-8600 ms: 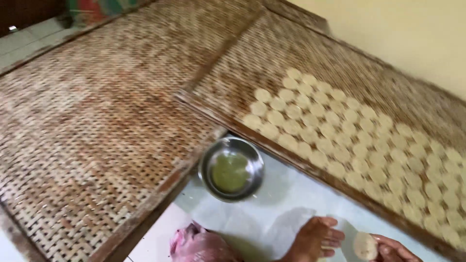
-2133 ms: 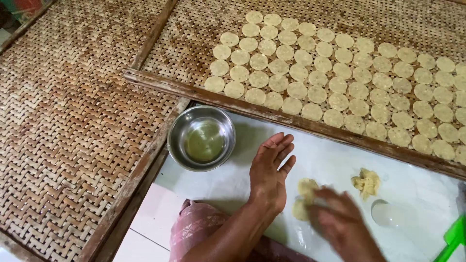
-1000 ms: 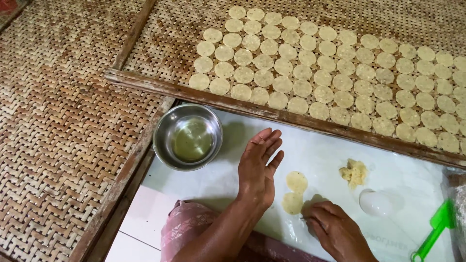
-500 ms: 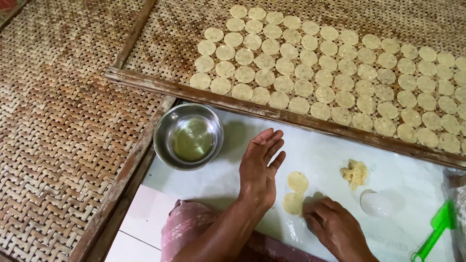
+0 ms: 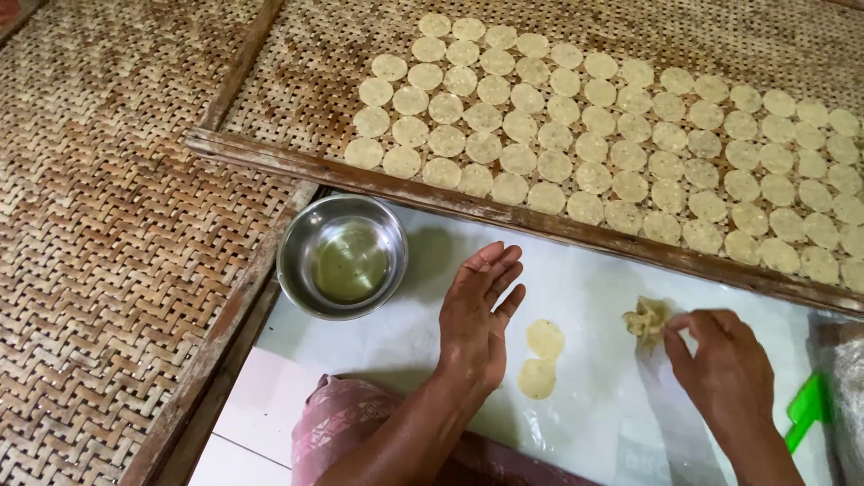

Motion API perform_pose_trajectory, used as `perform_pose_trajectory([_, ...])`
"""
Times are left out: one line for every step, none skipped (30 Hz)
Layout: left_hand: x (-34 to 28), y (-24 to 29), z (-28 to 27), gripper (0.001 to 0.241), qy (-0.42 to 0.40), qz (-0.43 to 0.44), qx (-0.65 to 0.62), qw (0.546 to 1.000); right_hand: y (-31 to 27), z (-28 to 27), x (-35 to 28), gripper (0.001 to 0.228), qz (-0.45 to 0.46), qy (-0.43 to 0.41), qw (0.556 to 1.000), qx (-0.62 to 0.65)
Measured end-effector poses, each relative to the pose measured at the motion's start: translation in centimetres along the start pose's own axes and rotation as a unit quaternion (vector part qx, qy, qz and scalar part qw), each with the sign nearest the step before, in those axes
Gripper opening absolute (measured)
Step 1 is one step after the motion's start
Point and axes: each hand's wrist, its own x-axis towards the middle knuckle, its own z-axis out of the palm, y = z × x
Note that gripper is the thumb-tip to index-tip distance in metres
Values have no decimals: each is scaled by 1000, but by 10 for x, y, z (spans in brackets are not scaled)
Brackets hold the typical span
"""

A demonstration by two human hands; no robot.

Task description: Flattening dough into small discs and placing them onto a woven drying tray.

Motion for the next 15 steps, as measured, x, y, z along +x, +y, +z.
perform_pose_trajectory([0,0,1,33,9,-4,0,1000,4,5,3,11,-10,22,999,-29])
perform_pose_trajectory([0,1,2,32,18,-4,-1,1000,7,11,9,8,-22,46,997,-57])
perform_pose_trajectory([0,1,2,32,17,-2,0,1000,6,14,11,8,-22,48,997,-56])
perform_pose_trajectory([-1,1,3,33,20,-4,-1,1000,6,18,12,9,-30,48,996,-71])
perform_pose_trajectory([-1,2,3,33,24,-5,-3,1000,5,22,14,11,-37,47,995,-85])
perform_pose_trajectory([0,1,2,33,24,-4,-3,1000,3,21,14,11,-38,47,995,-85])
perform_pose_trajectory([1,1,1,33,22,-2,-5,1000,1,21,13,18,-47,35,992,-109])
perform_pose_trajectory([2,1,1,33,20,2,-6,1000,-2,20,14,25,-57,24,989,-134])
perform_pose_trajectory([3,1,0,33,20,3,-7,1000,2,20,14,25,-58,24,989,-133])
perform_pose_trajectory([4,0,-2,33,14,5,-6,1000,7,19,12,23,-50,2,994,-102])
perform_pose_trajectory([5,-1,-3,33,7,6,-5,1000,12,19,11,27,-41,-20,996,-72])
perform_pose_trajectory([4,-1,-3,33,9,4,-6,1000,16,20,13,27,-41,-22,996,-73])
perform_pose_trajectory([3,0,-3,33,5,3,-5,1000,21,21,14,25,26,-55,998,-20])
perform_pose_trajectory([3,1,-2,34,-1,2,-4,1000,25,22,16,23,94,-86,991,33])
perform_pose_trajectory([3,0,-2,34,0,2,-5,1000,23,16,16,23,94,-87,991,32])
